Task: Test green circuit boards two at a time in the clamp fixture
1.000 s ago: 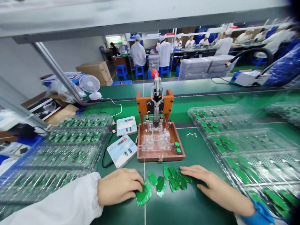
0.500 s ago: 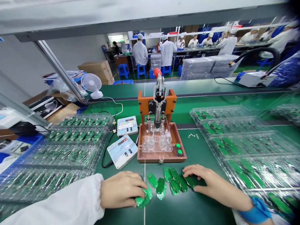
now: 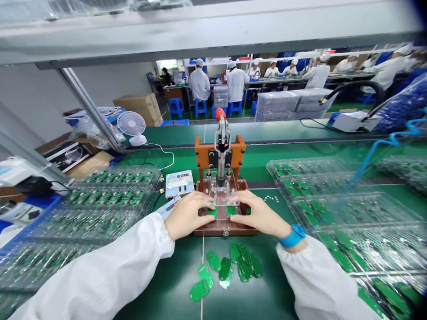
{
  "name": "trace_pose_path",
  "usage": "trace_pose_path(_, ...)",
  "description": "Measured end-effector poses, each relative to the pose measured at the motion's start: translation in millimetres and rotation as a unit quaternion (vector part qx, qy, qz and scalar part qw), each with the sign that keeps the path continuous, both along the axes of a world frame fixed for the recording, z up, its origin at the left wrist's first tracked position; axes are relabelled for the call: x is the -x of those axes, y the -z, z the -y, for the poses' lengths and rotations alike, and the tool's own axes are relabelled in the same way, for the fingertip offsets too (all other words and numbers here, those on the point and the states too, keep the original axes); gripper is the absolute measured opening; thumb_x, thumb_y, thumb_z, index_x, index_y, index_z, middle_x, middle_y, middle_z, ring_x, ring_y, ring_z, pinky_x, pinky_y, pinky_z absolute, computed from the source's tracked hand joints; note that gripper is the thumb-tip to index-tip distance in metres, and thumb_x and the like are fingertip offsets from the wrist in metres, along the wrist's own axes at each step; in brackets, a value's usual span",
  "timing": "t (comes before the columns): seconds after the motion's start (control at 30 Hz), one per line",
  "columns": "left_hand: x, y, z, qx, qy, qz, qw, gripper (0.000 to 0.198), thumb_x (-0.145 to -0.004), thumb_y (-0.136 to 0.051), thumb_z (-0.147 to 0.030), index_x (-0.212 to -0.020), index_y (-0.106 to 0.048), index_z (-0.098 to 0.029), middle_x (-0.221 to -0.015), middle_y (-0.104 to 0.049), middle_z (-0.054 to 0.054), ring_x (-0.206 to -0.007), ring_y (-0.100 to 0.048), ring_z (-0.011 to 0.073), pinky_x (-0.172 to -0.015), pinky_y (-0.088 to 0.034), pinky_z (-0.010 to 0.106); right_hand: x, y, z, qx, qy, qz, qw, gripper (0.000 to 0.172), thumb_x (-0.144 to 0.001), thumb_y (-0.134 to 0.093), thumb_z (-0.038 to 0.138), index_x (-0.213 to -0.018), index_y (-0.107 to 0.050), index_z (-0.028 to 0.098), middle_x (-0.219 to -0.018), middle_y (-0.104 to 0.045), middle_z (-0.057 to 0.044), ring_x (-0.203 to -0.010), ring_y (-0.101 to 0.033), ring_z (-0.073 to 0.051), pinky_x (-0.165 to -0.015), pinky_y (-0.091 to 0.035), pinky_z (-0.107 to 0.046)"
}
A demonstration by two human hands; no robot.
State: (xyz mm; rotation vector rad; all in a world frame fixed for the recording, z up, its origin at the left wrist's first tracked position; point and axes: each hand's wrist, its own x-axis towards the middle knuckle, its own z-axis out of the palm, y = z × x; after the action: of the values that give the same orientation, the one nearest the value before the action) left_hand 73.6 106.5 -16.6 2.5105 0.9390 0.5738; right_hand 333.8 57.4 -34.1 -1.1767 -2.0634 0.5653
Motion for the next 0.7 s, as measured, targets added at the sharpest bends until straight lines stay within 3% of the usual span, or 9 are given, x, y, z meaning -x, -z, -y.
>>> trace_pose_path(0.2, 2, 0.9, 5, -0.004, -0.011, -0.011, 1.000, 0.013, -0.083, -0.078, -0.021, -0.095, -0.074, -0.022, -0.123, -0.071, 0.003, -0.116, -0.062, 0.0259, -0.105, -0.049, 0.044, 0, 8.9, -7, -0.007, -0.010, 0.024, 1.000, 0.031, -0.083, -0.082, 0.024, -0.111, -0.068, 0.023, -0.121, -0.067, -0.007, -0.119, -0.060, -0.027, -0.107, -0.045, -0.050)
trace_pose_path(0.37, 0, 2.2, 6, -0.023, -0.004, -0.004, 1.000, 0.010, -0.085, -0.075, -0.022, -0.095, -0.072, -0.022, -0.123, -0.071, 0.002, -0.116, -0.062, 0.0257, -0.105, -0.049, 0.045, 2, 15.5, -7, -0.012, 0.001, 0.026, 1.000, 0.028, -0.084, -0.081, 0.024, -0.109, -0.067, 0.024, -0.124, -0.066, -0.006, -0.121, -0.059, -0.029, -0.118, -0.027, -0.064)
trace_pose_path(0.53, 2, 8.8, 8, -0.062, 0.012, 0.003, 0.998, 0.011, -0.089, -0.070, -0.022, -0.099, -0.071, -0.020, -0.125, -0.070, 0.005, -0.119, -0.061, 0.0268, -0.108, -0.049, 0.048, 0, 20.4, -4, -0.027, 0.000, 0.026, 0.999, 0.023, -0.090, -0.076, 0.033, -0.111, -0.069, 0.026, -0.128, -0.065, -0.006, -0.125, -0.057, -0.030, -0.120, -0.021, -0.066)
trace_pose_path(0.6, 4, 12.9, 11, -0.067, 0.010, -0.007, 0.998, 0.016, -0.091, -0.068, -0.025, -0.106, -0.070, -0.020, -0.131, -0.067, 0.005, -0.128, -0.055, 0.0285, -0.113, -0.045, 0.050, 0, 23.3, 1, -0.034, -0.003, 0.025, 0.999, 0.026, -0.093, -0.073, 0.039, -0.116, -0.070, 0.028, -0.133, -0.063, -0.006, -0.134, -0.051, -0.032, -0.121, -0.020, -0.066)
trace_pose_path(0.7, 12, 16.6, 17, -0.062, 0.014, -0.040, 0.997, 0.029, -0.093, -0.066, -0.031, -0.120, -0.067, -0.022, -0.149, -0.054, 0.005, -0.145, -0.039, 0.0315, -0.120, -0.037, 0.055, -1, 28.1, 10, -0.042, -0.002, 0.012, 0.999, 0.034, -0.096, -0.068, 0.047, -0.125, -0.069, 0.030, -0.140, -0.059, -0.006, -0.143, -0.040, -0.034, -0.119, -0.029, -0.065)
